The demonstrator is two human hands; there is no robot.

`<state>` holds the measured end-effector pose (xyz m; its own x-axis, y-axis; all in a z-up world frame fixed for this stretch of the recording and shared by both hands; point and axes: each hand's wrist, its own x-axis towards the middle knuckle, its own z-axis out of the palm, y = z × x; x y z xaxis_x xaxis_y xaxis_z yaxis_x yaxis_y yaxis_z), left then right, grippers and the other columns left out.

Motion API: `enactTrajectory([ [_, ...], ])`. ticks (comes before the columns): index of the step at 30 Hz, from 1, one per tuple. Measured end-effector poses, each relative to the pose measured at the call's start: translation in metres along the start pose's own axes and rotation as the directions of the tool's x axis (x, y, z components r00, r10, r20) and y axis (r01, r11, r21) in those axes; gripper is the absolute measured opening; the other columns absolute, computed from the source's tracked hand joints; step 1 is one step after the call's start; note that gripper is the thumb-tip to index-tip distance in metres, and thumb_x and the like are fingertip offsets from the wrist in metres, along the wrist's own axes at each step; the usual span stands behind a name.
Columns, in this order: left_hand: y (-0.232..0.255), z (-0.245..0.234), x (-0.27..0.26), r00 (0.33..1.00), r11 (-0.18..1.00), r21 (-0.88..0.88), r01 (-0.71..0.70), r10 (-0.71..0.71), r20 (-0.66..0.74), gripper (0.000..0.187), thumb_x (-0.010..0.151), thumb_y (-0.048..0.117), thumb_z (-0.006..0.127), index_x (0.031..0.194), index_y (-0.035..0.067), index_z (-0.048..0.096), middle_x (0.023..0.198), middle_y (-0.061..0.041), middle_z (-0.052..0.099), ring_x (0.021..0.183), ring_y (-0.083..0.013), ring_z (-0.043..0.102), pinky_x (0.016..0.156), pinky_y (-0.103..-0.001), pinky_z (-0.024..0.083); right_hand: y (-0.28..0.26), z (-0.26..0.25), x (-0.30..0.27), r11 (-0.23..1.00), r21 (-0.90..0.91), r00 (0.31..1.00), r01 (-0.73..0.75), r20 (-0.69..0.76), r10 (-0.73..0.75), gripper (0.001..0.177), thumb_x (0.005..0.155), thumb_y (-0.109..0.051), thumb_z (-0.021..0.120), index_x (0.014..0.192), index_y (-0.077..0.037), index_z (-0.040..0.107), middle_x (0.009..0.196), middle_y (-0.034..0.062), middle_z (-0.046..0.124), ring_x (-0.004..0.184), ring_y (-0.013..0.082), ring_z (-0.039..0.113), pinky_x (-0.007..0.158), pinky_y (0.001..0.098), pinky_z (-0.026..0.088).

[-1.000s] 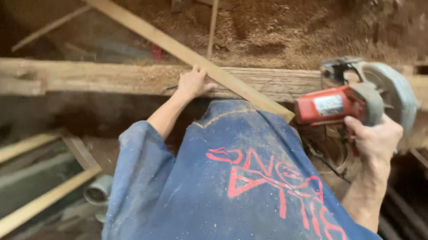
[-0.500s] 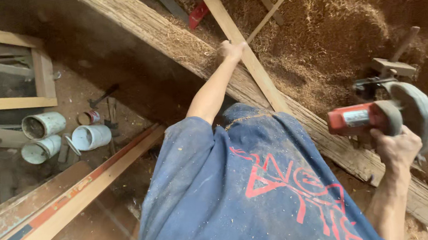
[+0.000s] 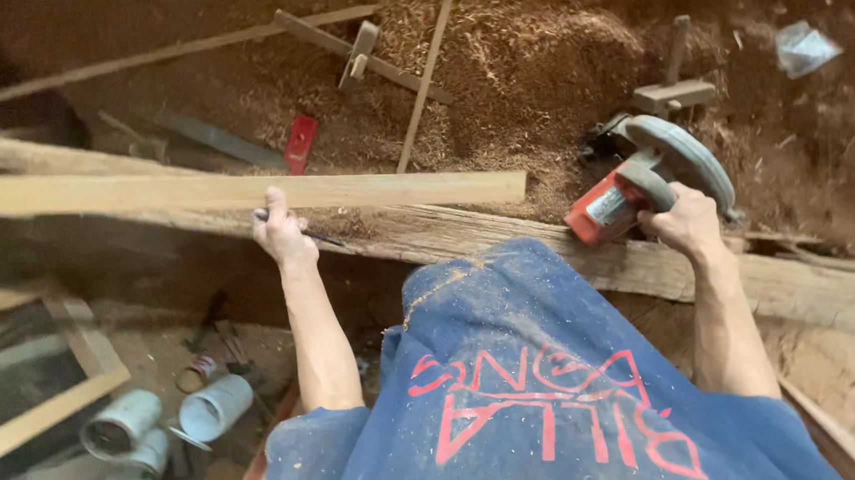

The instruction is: The person saws through a piece of wood using a circular saw and then moves the wood and other items around the workshop.

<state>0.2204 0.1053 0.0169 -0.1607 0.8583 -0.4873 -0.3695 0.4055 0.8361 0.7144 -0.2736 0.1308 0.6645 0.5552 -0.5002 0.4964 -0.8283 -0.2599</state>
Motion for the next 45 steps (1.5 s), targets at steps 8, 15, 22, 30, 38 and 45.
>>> enactTrajectory([
  [8, 0.054, 0.047, 0.066, 0.991, 0.977, -0.204, 0.058, -0.031, 0.132, 0.018, 0.094, 0.012, 0.059, 0.110, 0.006, 0.056, 0.087, -0.008, 0.066, 0.074, -0.0196, 0.061, 0.066, -0.036, 0.051, -0.146, -0.014, -0.010, 0.948, -0.149, 0.836, 0.280, -0.449, -0.317, 0.051, 0.086, -0.023, 0.084, 0.129, -0.003, 0.066, 0.118, 0.0206, 0.070, 0.113, 0.0379, 0.065, 0.099, 0.0459, 0.054],
  [15, 0.076, 0.062, 0.146, 0.991, 0.990, -0.047, -0.136, 0.135, -0.028, 0.032, 0.067, 0.003, 0.053, 0.099, -0.001, 0.055, 0.090, -0.023, 0.070, 0.081, -0.0297, 0.068, 0.074, -0.040, 0.057, -0.281, 0.162, 0.146, 0.897, 0.439, 0.996, 0.057, 0.031, -0.079, 0.055, 0.087, -0.040, 0.082, 0.117, 0.001, 0.064, 0.107, 0.0184, 0.071, 0.100, 0.0307, 0.069, 0.087, 0.0424, 0.055],
  [22, 0.052, 0.117, 0.209, 0.891, 0.905, 0.426, 0.022, 0.176, -0.419, 0.061, 0.077, 0.049, 0.081, 0.109, -0.002, 0.066, 0.102, -0.015, 0.070, 0.095, -0.0263, 0.067, 0.086, -0.037, 0.051, -0.332, 0.213, 0.209, 0.912, 0.408, 0.972, -0.033, -0.199, 0.124, 0.019, 0.095, -0.016, 0.058, 0.107, -0.002, 0.064, 0.088, 0.0138, 0.072, 0.075, 0.0285, 0.068, 0.064, 0.0428, 0.053],
  [30, 0.032, 0.149, 0.297, 0.771, 0.819, 0.380, 0.429, -0.113, -0.627, 0.083, 0.079, 0.046, 0.072, 0.135, -0.009, 0.045, 0.140, -0.030, 0.052, 0.120, -0.0388, 0.062, 0.099, -0.049, 0.054, -0.299, 0.078, 0.349, 0.869, -0.344, 0.601, 0.356, -0.628, -0.494, 0.046, 0.091, -0.004, 0.070, 0.135, 0.002, 0.059, 0.118, 0.0190, 0.059, 0.108, 0.0293, 0.057, 0.087, 0.0390, 0.051],
  [38, 0.028, 0.125, 0.314, 0.799, 0.862, 0.333, 0.382, -0.128, -0.587, 0.046, 0.074, 0.021, 0.068, 0.106, -0.012, 0.061, 0.113, -0.022, 0.066, 0.102, -0.0367, 0.069, 0.088, -0.053, 0.057, -0.318, 0.035, 0.423, 0.874, -0.442, 0.835, 0.201, -0.390, -0.389, 0.045, 0.077, -0.013, 0.072, 0.117, -0.001, 0.054, 0.112, 0.0228, 0.054, 0.104, 0.0375, 0.055, 0.078, 0.0519, 0.051],
  [45, 0.045, 0.091, 0.312, 0.905, 0.983, 0.086, 0.165, -0.116, -0.410, 0.018, 0.070, 0.014, 0.061, 0.067, 0.009, 0.044, 0.065, -0.007, 0.046, 0.047, -0.0216, 0.046, 0.045, -0.037, 0.039, -0.269, -0.002, 0.397, 0.854, -0.434, 0.890, 0.288, -0.207, -0.406, 0.032, 0.092, -0.003, 0.056, 0.125, -0.001, 0.055, 0.110, 0.0230, 0.056, 0.096, 0.0342, 0.058, 0.074, 0.0461, 0.055],
])
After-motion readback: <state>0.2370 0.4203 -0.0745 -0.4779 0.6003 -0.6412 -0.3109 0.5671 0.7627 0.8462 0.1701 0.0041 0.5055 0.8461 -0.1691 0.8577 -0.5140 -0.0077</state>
